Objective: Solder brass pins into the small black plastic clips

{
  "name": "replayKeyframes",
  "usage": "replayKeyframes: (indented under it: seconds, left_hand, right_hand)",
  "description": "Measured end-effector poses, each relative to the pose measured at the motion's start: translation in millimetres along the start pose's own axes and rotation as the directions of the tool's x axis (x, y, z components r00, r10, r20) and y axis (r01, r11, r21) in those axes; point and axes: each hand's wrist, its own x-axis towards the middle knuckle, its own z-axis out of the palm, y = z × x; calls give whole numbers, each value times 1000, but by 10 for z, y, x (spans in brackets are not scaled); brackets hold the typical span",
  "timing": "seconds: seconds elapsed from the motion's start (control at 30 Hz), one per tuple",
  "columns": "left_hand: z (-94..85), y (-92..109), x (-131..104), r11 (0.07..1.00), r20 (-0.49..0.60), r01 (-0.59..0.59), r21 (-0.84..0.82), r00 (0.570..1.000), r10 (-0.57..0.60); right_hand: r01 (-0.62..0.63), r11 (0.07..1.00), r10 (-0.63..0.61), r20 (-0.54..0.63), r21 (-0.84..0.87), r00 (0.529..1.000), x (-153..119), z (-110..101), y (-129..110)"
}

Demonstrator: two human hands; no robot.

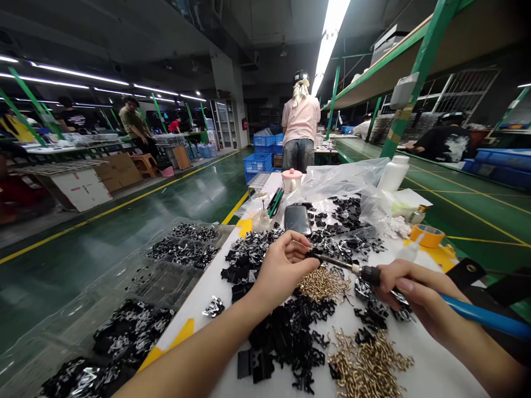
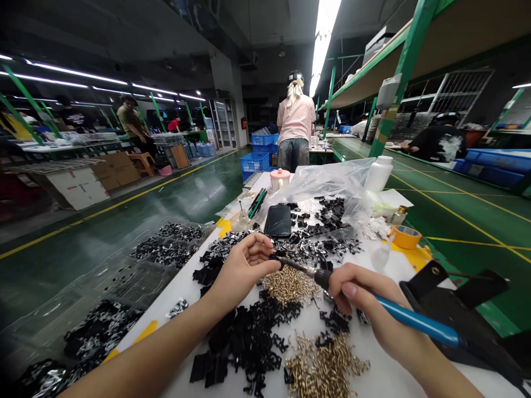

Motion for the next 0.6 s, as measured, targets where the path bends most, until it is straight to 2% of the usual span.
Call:
replayKeyframes:
  seconds: [0.37, 0.47, 0.6]
  left_hand:
    - [-9, -3, 7, 1000, 11, 21, -17, 1000, -20]
    - [-16, -15, 31, 999, -14, 36, 19, 999, -36]
    - [-51, -15, 72, 996, -55, 76, 53, 996, -73]
  right_hand:
    - [-21, 999, 18, 82, 26, 996, 10, -20, -55]
    - [4, 996, -7, 38, 90, 999, 4, -31, -82]
    - [120, 972, -100, -108, 202, 989, 66, -75, -24]
